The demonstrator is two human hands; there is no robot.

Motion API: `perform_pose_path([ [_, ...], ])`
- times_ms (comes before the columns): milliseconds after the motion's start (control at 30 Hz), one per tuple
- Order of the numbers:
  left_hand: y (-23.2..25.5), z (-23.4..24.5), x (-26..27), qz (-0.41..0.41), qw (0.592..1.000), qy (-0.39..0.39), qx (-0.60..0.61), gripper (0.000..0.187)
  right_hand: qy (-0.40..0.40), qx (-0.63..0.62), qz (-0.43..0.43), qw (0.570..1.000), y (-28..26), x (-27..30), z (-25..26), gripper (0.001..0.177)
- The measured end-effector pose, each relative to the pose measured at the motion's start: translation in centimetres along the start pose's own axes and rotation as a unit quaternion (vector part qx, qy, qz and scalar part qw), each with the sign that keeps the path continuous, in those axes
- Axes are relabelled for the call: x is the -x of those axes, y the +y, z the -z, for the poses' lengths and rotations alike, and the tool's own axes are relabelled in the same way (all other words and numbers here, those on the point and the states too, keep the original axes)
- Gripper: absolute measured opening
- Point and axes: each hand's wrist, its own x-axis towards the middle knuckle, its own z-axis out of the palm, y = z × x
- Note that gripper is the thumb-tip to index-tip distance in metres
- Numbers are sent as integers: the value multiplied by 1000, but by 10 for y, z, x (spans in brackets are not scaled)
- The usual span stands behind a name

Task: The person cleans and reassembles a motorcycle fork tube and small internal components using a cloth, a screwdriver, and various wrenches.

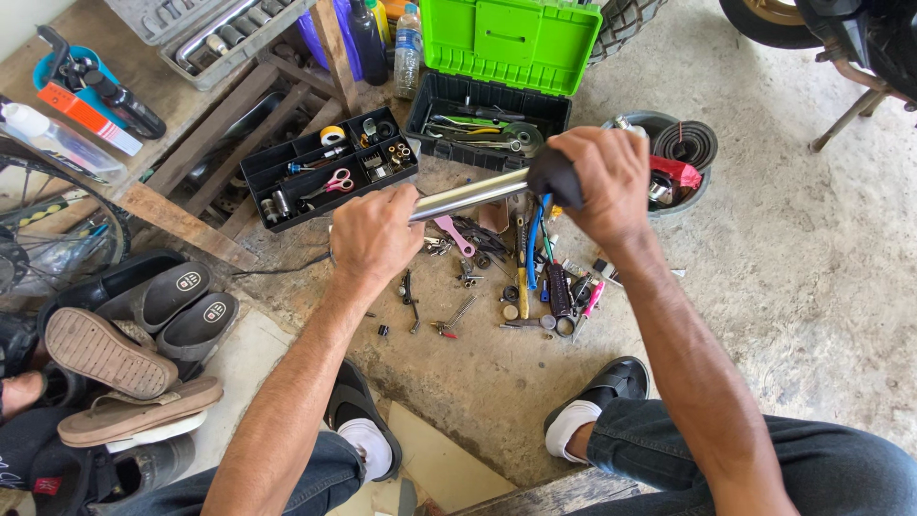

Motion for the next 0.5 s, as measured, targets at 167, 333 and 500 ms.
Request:
perform_pose_path([
  [167,-3,17,0,29,999,-32,5,18,-19,21,-43,999,40,15,1,65],
  [333,-11,13,5,139,971,-168,97,26,-1,-27,-222,975,73,31,7,60],
  [500,-16,-11,17,90,949,-123,276,38,80,-171,-271,944,69,26,10,62],
])
